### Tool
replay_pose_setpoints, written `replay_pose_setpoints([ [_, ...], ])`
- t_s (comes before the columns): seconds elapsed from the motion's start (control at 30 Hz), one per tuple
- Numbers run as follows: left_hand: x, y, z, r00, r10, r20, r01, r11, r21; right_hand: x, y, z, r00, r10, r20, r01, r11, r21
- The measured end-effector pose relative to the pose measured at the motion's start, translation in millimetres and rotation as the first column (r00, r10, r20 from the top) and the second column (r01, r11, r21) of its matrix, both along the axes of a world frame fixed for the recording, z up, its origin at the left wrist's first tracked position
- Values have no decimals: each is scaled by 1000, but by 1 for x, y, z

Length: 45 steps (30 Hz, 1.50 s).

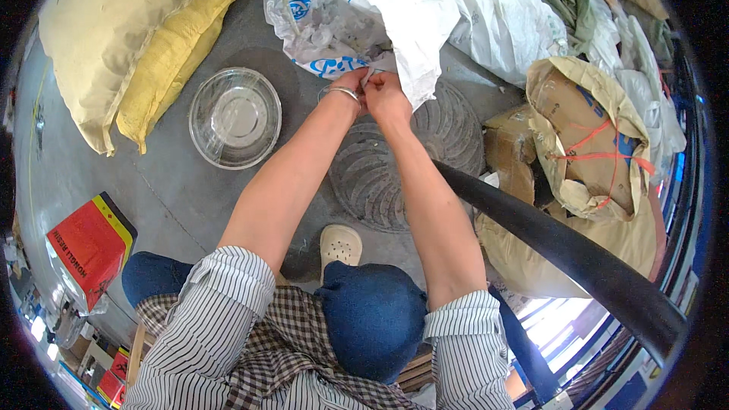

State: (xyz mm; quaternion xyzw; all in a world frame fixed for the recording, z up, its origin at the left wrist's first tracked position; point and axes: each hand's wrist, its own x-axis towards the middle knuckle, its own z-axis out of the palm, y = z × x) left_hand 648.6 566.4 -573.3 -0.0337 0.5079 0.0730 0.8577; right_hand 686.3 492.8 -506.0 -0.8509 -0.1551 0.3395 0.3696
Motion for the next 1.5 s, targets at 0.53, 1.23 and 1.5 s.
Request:
replay_pose_setpoints([
  [0.53, -54, -9, 21, 989, 97, 108, -79, 983, -167, -77, -30, 122, 943, 59, 329, -167, 935, 312],
  [1.23, -366, 20, 18, 795, 382, -471, -97, 847, 523, -118, 73, 24, 132, 765, 630, -783, 470, -407],
  [1.5, -348, 12, 20, 916, 256, -310, -96, 888, 451, -122, 100, 16, -94, 781, 618, -791, 319, -522],
])
